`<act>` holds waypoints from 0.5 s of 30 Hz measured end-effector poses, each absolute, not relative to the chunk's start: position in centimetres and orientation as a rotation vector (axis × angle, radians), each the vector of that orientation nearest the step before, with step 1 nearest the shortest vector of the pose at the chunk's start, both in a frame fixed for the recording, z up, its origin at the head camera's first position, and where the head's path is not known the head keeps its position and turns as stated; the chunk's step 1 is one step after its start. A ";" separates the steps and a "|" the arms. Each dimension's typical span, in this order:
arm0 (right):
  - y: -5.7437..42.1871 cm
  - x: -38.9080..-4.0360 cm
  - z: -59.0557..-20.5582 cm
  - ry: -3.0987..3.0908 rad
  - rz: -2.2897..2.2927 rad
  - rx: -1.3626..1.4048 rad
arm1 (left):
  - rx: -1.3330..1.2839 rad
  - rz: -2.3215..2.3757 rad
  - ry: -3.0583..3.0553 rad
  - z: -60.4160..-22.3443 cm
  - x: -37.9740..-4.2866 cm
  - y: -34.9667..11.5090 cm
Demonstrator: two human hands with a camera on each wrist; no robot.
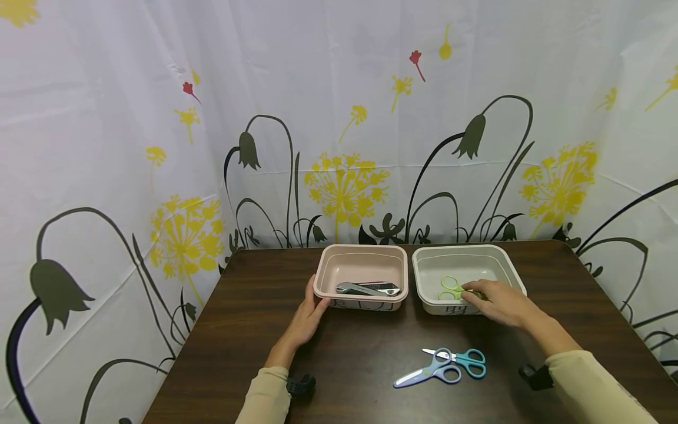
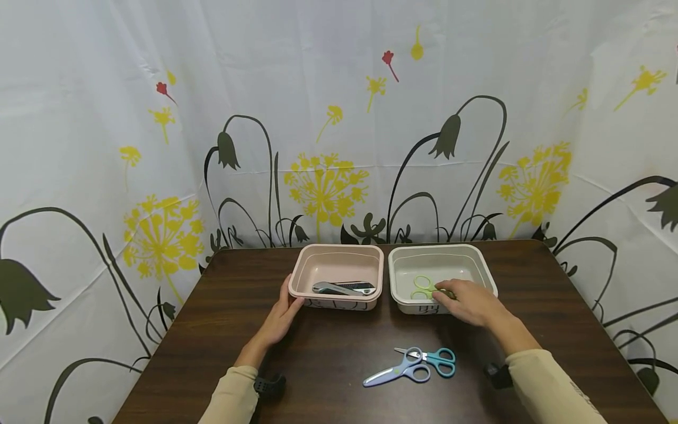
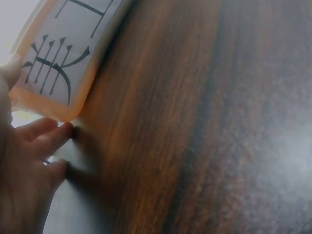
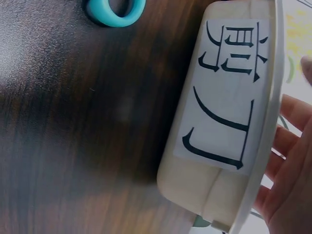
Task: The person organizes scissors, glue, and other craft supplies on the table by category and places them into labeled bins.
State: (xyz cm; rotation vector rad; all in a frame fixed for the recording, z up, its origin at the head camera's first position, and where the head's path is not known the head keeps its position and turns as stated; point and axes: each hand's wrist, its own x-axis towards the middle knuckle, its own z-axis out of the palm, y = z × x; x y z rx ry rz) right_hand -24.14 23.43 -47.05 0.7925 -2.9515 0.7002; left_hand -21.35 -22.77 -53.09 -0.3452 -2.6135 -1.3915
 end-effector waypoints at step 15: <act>23.1 -24.6 -47.8 -3.085 0.657 0.714 | -0.355 -1.366 -2.610 -53.3 -21.6 -22.9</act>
